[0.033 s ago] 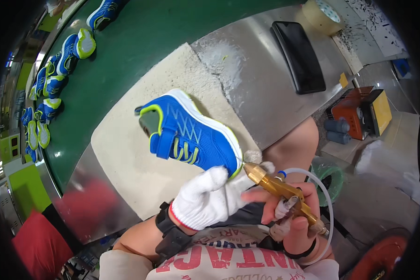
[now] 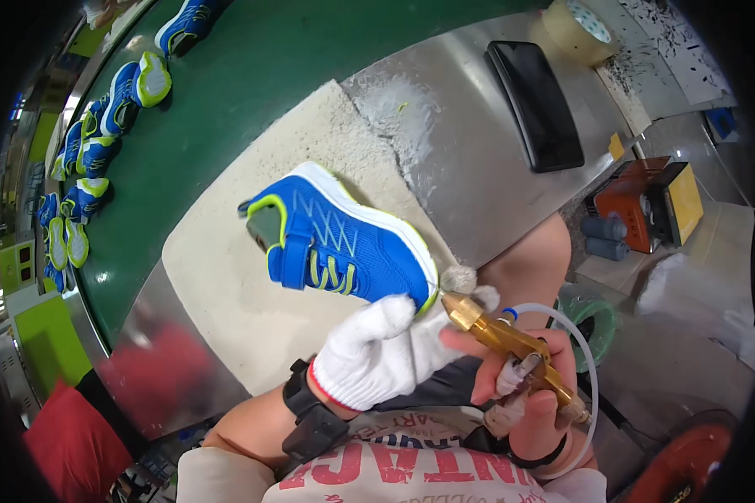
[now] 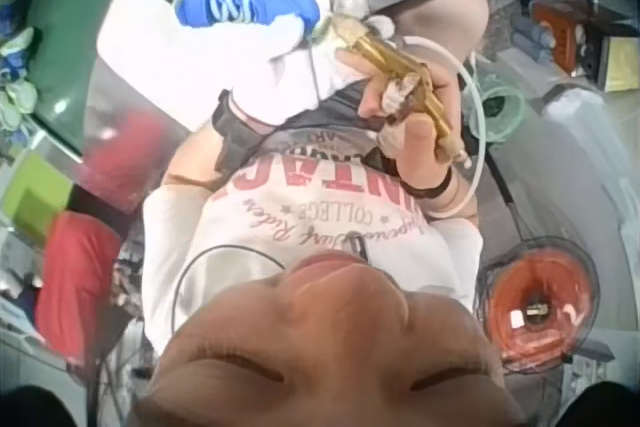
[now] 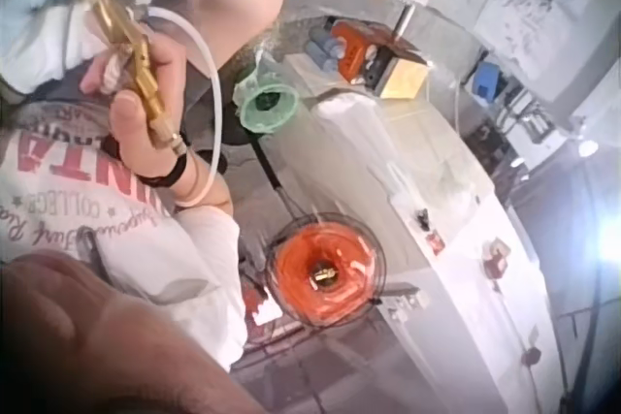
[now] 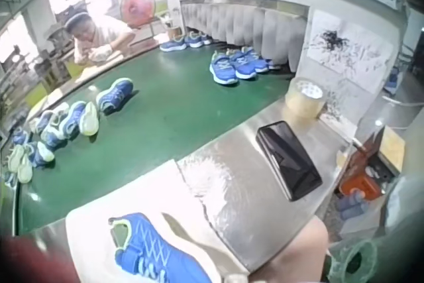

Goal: The person uses a handheld air nozzle to blow air into the interior and around the edges of blue and green sneakers. They pick up shoes one by one from a green table, direct the nozzle into the shoe opening, and then place the shoes back on the table. The process is repeated for multiple shoes in a factory setting.

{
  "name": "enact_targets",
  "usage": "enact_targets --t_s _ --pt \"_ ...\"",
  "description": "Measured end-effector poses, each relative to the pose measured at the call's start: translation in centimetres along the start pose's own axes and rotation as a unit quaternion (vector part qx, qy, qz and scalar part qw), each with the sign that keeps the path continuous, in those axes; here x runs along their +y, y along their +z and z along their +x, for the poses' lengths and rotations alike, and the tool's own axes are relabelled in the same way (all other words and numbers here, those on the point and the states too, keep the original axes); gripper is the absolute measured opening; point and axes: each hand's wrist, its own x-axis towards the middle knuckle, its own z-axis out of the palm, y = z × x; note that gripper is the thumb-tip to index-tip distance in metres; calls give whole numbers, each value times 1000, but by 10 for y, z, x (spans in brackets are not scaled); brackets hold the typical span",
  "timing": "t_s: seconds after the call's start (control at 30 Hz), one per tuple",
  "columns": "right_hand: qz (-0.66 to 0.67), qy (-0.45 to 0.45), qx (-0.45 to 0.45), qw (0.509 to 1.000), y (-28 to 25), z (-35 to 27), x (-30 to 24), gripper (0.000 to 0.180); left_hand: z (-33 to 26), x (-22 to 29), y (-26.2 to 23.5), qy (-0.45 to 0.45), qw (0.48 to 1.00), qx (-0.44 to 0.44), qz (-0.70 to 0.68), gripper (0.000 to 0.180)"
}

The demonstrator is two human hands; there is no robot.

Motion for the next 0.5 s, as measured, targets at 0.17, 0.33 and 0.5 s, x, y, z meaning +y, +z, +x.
enact_targets --t_s 0.17,0.33,0.5 --pt "-197 -69 16 978 2 16 -8 67 38 2 3 59 997 -50 -1 48" --pt "-403 -206 -75 888 -14 39 11 66 53 15 17 50 993 -68 -77 46" --pt "-416 -269 -83 865 -20 53 32 62 44 39 22 1 999 13 -40 46"
